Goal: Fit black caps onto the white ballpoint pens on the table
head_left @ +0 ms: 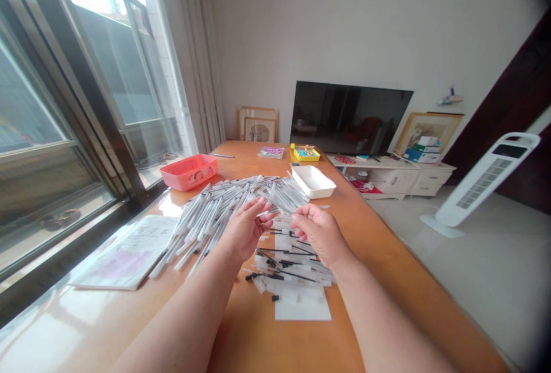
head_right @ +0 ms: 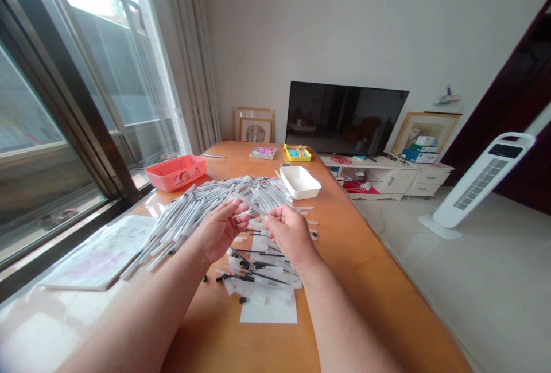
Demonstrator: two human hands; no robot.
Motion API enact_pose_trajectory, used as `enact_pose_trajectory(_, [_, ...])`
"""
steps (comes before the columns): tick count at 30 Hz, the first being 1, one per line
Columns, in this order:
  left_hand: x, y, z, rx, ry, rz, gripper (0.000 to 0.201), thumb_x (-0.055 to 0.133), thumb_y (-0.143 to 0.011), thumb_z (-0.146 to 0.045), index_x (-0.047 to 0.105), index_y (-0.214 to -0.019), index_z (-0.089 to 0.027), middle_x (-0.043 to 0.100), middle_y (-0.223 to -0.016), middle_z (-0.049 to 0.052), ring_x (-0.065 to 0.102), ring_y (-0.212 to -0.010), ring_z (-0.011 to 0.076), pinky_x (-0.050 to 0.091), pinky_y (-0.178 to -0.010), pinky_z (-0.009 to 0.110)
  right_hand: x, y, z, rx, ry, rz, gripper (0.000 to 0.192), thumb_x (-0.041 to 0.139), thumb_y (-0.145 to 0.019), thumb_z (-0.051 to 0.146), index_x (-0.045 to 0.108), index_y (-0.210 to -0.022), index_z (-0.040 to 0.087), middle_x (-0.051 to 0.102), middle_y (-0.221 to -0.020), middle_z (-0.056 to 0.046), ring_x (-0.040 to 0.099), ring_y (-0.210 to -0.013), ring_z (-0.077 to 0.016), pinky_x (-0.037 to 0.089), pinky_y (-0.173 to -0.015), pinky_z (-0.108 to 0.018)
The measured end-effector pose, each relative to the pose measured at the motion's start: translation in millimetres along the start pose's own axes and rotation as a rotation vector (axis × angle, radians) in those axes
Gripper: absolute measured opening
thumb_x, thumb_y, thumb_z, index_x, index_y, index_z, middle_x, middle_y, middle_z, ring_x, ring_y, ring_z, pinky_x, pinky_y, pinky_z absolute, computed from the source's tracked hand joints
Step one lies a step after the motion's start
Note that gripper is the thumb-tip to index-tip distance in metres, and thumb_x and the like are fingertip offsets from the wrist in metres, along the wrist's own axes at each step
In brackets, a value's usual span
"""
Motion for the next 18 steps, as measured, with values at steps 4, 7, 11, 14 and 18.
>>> enact_pose_trajectory(4, [-34.4, -1.5, -19.2, 0.102, -0.120, -0.271, 0.035, 0.079, -0.079, -0.030, 0.062, -0.107, -0.017, 0.070, -0.098, 0.007, 0.067, -0.067, 0.0116, 0.052, -0.059, 0.024, -19.1, -2.6, 5.5, -0.015, -0.091, -0.088, 0.021, 0.072, -0.076, 0.033, 0.062, -0.087, 0.019, 0.058, -0.069, 0.004, 0.041, -0.053, -0.0084, 0.031, -0.048, -0.022])
enact_pose_trajectory(7, [-47.0, -1.7, -26.6, 0.124, -0.221, -0.365, 0.036, 0.077, -0.079, -0.031, 0.063, -0.109, -0.016, 0.070, -0.102, 0.008, 0.065, -0.066, 0.0108, 0.046, -0.055, 0.021, -29.4, -6.2, 4.6, -0.031, -0.125, -0.135, 0.021, 0.074, -0.075, 0.034, 0.061, -0.084, 0.020, 0.054, -0.066, 0.005, 0.038, -0.052, -0.0080, 0.027, -0.047, -0.022])
enact_pose_trajectory(11, [-50.9, -2.8, -30.4, 0.144, -0.324, -0.381, 0.041, 0.077, -0.077, -0.040, 0.063, -0.108, -0.017, 0.071, -0.104, 0.008, 0.066, -0.070, 0.0116, 0.044, -0.057, 0.022, -39.9, -8.1, 6.4, -0.076, -0.126, -0.202, 0.025, 0.076, -0.073, 0.037, 0.061, -0.081, 0.020, 0.053, -0.065, 0.005, 0.040, -0.056, -0.0097, 0.027, -0.048, -0.022])
enact_pose_trajectory(14, [-52.2, -3.1, -31.7, 0.154, -0.388, -0.387, 0.044, 0.077, -0.075, -0.043, 0.064, -0.109, -0.017, 0.070, -0.102, 0.007, 0.065, -0.072, 0.0123, 0.044, -0.060, 0.023, -53.6, -6.6, 12.1, -0.122, -0.170, -0.296, 0.027, 0.078, -0.072, 0.038, 0.060, -0.081, 0.020, 0.052, -0.064, 0.005, 0.041, -0.057, -0.0098, 0.028, -0.049, -0.022])
enact_pose_trajectory(18, [-54.2, -5.4, -33.7, 0.180, -0.497, -0.394, 0.045, 0.074, -0.077, -0.044, 0.064, -0.111, -0.016, 0.070, -0.099, 0.007, 0.063, -0.075, 0.0146, 0.045, -0.062, 0.025, -79.2, -2.5, 20.5, -0.199, -0.257, -0.457, 0.027, 0.078, -0.073, 0.036, 0.058, -0.080, 0.020, 0.048, -0.061, 0.006, 0.037, -0.054, -0.0084, 0.027, -0.046, -0.020])
Point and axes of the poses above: each hand's wrist, its own y-axis away from the middle knuckle, its own x-axis out of the palm, z = x × y, the point moved 10 cm from there along -y, towards the middle knuckle
